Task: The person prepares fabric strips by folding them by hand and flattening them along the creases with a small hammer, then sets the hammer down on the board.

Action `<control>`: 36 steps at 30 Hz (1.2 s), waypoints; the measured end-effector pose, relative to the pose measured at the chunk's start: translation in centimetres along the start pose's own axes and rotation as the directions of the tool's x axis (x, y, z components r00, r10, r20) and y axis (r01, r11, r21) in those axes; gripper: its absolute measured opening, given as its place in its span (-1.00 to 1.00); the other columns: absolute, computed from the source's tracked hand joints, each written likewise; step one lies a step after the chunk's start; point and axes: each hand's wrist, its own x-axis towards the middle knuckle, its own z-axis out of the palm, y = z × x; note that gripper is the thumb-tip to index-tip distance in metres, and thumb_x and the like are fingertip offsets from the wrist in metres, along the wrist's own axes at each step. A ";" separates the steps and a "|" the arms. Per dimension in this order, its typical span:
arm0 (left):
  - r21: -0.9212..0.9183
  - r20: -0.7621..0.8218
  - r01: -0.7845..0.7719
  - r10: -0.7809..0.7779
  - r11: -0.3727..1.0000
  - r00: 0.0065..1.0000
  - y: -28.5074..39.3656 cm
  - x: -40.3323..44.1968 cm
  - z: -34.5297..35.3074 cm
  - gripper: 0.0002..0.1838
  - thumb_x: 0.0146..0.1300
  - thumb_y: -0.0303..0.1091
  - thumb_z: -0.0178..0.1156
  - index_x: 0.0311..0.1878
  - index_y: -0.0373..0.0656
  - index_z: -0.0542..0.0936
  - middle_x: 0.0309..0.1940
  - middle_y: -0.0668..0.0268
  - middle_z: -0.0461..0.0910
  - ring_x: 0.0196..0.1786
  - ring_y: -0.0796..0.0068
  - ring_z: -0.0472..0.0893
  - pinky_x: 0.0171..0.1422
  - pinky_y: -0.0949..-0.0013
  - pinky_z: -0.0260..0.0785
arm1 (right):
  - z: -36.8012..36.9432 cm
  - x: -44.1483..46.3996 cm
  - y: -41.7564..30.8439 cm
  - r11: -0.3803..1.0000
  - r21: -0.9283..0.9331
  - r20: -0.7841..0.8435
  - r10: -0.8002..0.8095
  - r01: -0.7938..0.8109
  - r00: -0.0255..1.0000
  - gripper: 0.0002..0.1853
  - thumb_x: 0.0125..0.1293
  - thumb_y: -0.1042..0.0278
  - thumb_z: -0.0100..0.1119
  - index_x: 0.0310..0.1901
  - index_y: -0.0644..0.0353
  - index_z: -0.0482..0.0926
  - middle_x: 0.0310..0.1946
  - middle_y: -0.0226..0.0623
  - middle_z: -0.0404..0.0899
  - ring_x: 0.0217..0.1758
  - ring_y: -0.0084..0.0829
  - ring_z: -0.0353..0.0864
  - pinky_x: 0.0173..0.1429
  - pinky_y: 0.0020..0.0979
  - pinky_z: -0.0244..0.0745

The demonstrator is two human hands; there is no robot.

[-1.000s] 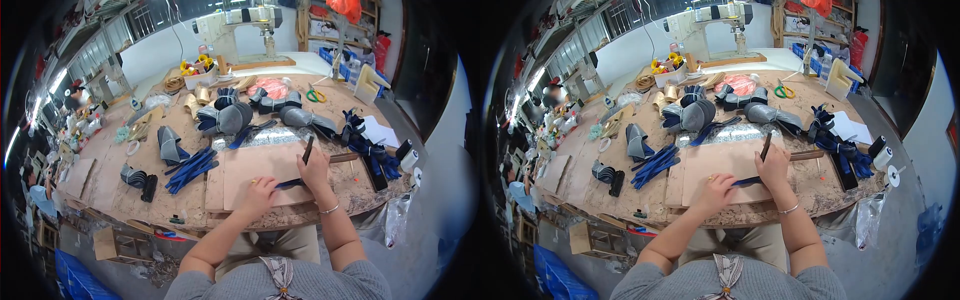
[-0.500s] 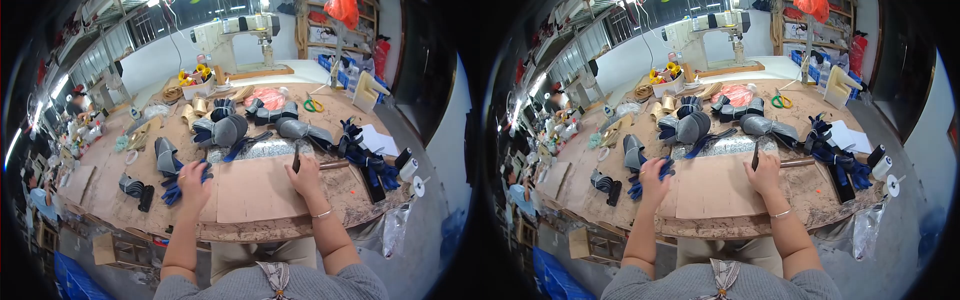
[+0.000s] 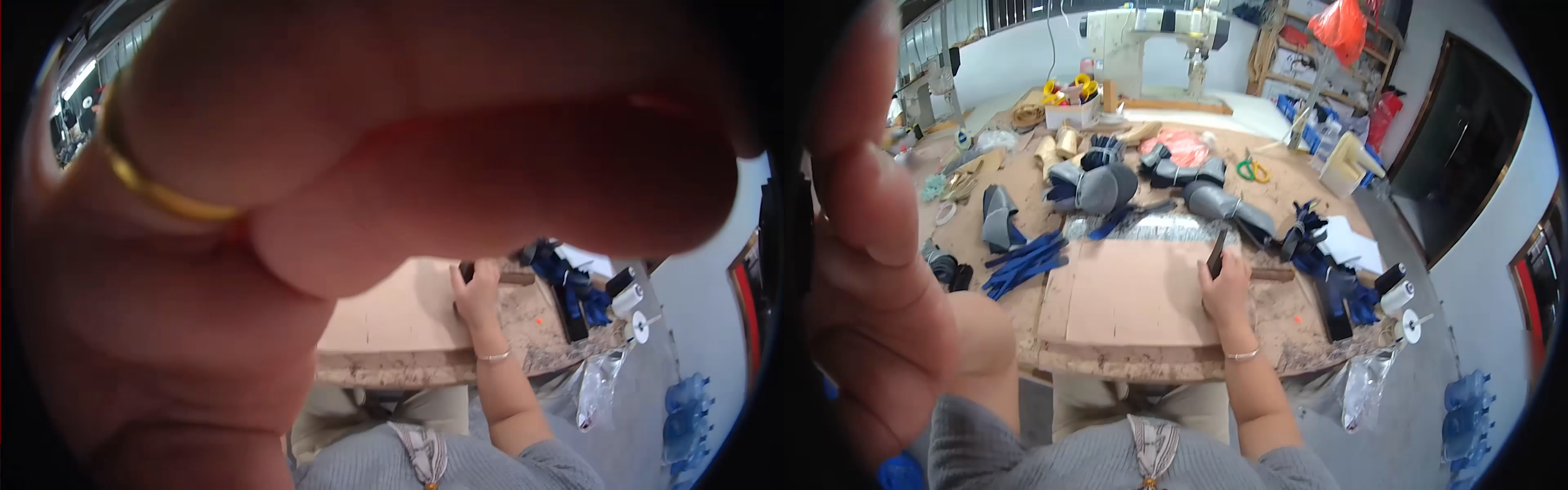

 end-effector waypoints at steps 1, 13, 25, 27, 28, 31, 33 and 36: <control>0.026 0.023 -0.067 0.067 0.997 0.998 0.9 -0.1 -0.1 -0.42 0.15 -0.47 0.37 0.23 -0.27 0.37 0.19 0.13 0.47 0.20 0.20 0.55 0.21 0.27 0.41 | 0.1 1.2 0.6 0.999 -0.037 -0.030 -0.026 0.025 0.999 -0.54 0.17 0.20 0.36 0.01 0.33 0.53 -0.16 0.02 0.59 -0.01 0.05 0.50 0.20 -0.07 0.32; 0.498 -0.213 -0.345 0.498 0.796 0.841 1.2 -2.6 -1.8 -0.72 0.21 -0.60 0.23 0.00 -0.30 0.54 -0.02 0.13 0.60 0.08 0.27 0.60 0.11 0.34 0.46 | 1.0 -0.1 0.7 0.996 -0.013 -0.120 -0.093 0.092 0.988 -0.52 0.16 0.21 0.37 0.04 0.32 0.53 -0.20 -0.06 0.60 -0.05 -0.06 0.54 0.22 -0.13 0.28; 0.680 -0.723 0.656 -0.447 -0.328 0.526 -26.8 -29.4 -9.1 -0.59 0.08 -0.37 0.38 0.04 -0.11 0.62 -0.11 0.19 0.58 0.03 0.08 0.60 0.07 0.07 0.48 | 0.5 -0.3 0.2 0.997 0.051 -0.100 -0.050 0.055 0.994 -0.55 0.16 0.21 0.36 0.00 0.31 0.54 -0.23 -0.01 0.60 -0.04 -0.04 0.54 0.20 -0.11 0.28; 0.666 -0.728 0.680 -0.466 -0.305 0.504 -26.5 -29.5 -7.9 -0.57 0.05 -0.36 0.41 0.04 -0.11 0.63 -0.08 0.19 0.58 0.06 0.07 0.58 0.07 0.05 0.48 | 0.9 -0.3 0.6 0.997 0.025 -0.147 -0.073 0.077 0.986 -0.54 0.17 0.19 0.36 0.00 0.33 0.54 -0.20 0.01 0.61 -0.02 -0.04 0.55 0.22 -0.11 0.28; 0.661 -0.727 0.688 -0.481 -0.299 0.490 -26.2 -29.3 -7.8 -0.56 0.04 -0.36 0.42 0.04 -0.11 0.63 -0.07 0.20 0.59 0.08 0.07 0.57 0.08 0.05 0.47 | 1.1 -0.1 0.6 0.997 0.033 -0.138 -0.068 0.073 0.988 -0.54 0.17 0.18 0.36 0.00 0.34 0.55 -0.19 0.01 0.61 -0.01 -0.04 0.55 0.22 -0.11 0.28; 0.609 -0.685 0.748 -0.299 0.264 0.664 -24.7 -24.4 -7.8 -0.64 0.02 -0.47 0.42 -0.05 -0.18 0.65 -0.10 0.16 0.65 -0.07 0.14 0.64 0.02 0.19 0.48 | 0.8 0.0 0.3 0.999 0.047 -0.109 -0.010 0.016 0.994 -0.53 0.18 0.15 0.34 -0.01 0.35 0.56 -0.17 0.00 0.62 -0.01 -0.03 0.55 0.24 -0.10 0.28; 0.467 -0.781 0.810 -0.265 0.354 0.566 -17.9 -15.6 -5.6 -0.75 0.13 -0.55 0.35 -0.09 -0.23 0.65 -0.13 0.21 0.66 -0.06 0.36 0.64 0.05 0.35 0.45 | 0.1 0.9 -0.5 0.999 0.032 0.010 0.042 -0.042 0.999 -0.53 0.18 0.11 0.35 -0.03 0.35 0.59 -0.14 -0.02 0.64 0.02 -0.04 0.55 0.20 -0.13 0.33; 0.839 -0.378 0.147 0.367 0.523 0.850 -6.9 -8.2 -4.6 -0.73 0.39 -0.32 0.14 0.07 -0.22 0.53 -0.02 0.26 0.56 0.04 0.47 0.54 0.22 0.39 0.36 | 1.4 1.9 1.6 0.999 0.040 0.113 -0.038 0.034 0.993 -0.51 0.20 0.08 0.38 -0.01 0.34 0.61 -0.09 0.01 0.64 0.04 -0.02 0.61 0.17 -0.18 0.47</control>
